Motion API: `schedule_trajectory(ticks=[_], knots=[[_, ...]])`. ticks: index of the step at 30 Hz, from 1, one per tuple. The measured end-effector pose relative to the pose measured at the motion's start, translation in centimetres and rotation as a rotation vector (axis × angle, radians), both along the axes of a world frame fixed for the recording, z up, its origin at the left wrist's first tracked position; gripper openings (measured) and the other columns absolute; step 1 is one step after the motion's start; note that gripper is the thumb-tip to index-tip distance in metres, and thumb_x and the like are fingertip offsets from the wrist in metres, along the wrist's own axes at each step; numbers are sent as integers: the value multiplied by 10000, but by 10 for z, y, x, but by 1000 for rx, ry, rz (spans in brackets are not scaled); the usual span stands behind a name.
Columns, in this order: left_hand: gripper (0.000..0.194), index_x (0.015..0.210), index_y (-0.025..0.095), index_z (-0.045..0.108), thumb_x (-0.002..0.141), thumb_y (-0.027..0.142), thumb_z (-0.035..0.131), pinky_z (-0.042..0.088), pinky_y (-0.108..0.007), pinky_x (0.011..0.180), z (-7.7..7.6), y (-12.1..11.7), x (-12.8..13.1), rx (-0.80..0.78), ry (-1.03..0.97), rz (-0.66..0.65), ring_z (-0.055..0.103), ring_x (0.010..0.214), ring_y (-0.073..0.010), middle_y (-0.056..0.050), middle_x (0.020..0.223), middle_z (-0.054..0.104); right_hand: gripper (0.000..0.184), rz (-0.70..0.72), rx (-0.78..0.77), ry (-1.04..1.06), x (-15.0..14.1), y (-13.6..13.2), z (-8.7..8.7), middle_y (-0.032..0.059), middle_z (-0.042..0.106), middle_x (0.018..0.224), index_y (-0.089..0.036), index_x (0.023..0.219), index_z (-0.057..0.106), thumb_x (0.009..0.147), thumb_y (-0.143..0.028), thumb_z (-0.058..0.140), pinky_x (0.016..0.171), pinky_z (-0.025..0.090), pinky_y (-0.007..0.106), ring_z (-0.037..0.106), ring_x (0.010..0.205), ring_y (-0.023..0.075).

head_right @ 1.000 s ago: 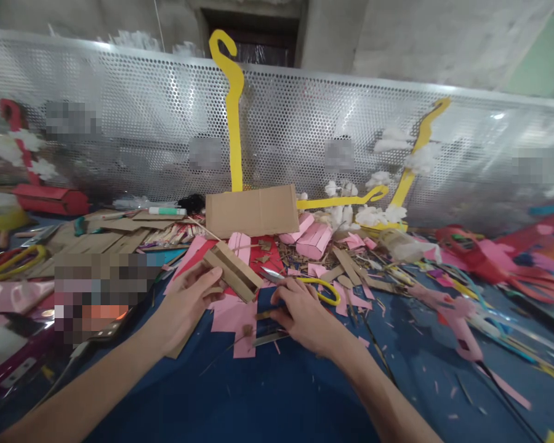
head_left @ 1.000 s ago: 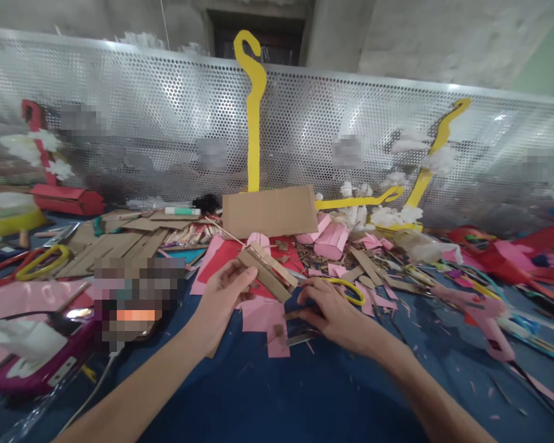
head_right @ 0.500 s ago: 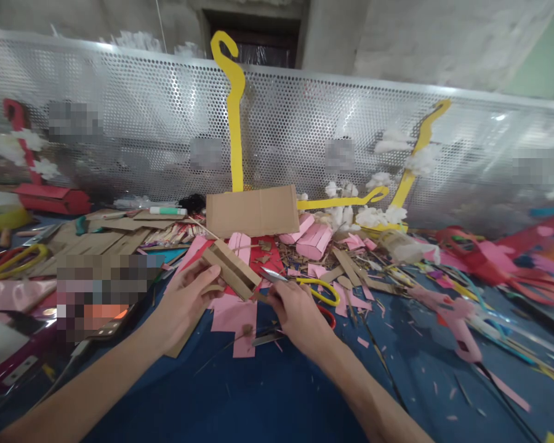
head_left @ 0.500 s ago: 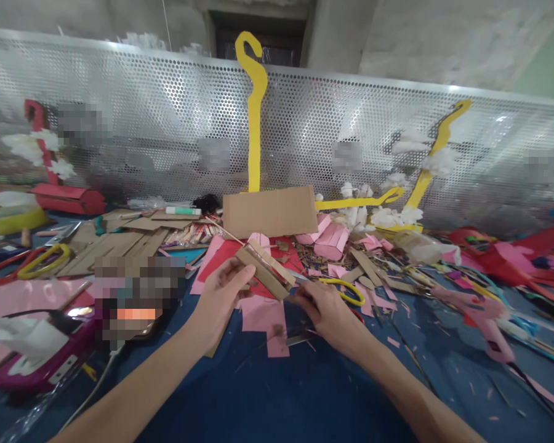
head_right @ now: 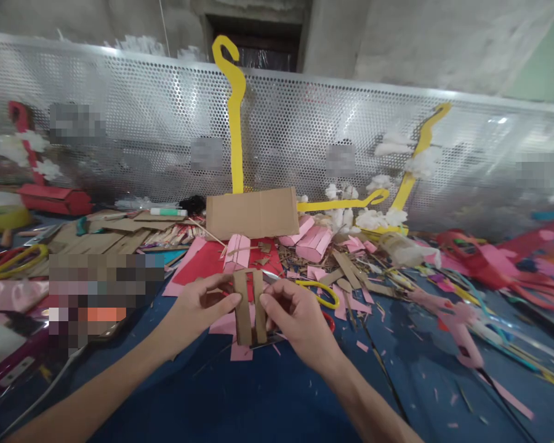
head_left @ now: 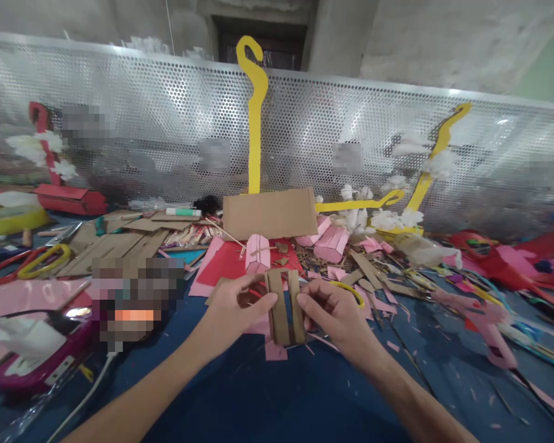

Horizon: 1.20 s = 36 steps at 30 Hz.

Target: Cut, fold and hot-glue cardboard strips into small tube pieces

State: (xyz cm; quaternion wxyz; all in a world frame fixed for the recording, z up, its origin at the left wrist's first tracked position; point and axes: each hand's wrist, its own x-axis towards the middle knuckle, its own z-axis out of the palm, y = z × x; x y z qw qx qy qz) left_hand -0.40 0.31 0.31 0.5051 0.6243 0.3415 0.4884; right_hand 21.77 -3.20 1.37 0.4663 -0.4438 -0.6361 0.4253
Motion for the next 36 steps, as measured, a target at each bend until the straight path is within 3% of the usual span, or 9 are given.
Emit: schedule_trajectory(ticks=[6,22,25,30,36], knots=[[255,1073,210,817,858,343,787,522,-316,681,-5,0,2,43,132,-14,695,756,-261,-101,866,790,311,11,-30,-3,0,2,-11,-50,589,651,-199,844,620,971,-475,682,537,477,215,594,548,103],[335,1103,183,800,876,423,750,561,-351,722,0,-2,0,84,252,36,726,801,-271,-115,904,804,264,23,20,-41,-4,-1,-9,-35,547,742,-197,854,601,970,-420,683,580,418,236,494,640,114],[398,1157,168,778,882,452,733,593,-376,754,-1,-2,-1,91,289,43,732,822,-271,-114,923,802,279,-41,48,43,-6,-3,-8,-37,543,742,-205,843,576,959,-427,698,593,415,235,495,642,114],[423,1190,160,760,896,464,735,623,-406,787,-3,1,-2,46,214,30,739,836,-263,-117,954,783,380,-85,-37,367,-4,-3,-4,5,692,841,-225,797,505,896,-471,778,674,503,266,647,719,151],[414,1192,163,757,908,463,743,634,-418,824,-5,4,-3,35,168,9,747,856,-259,-105,949,783,347,-60,-132,445,-4,-4,-2,-3,704,797,-187,834,650,804,-430,895,700,486,197,621,714,94]])
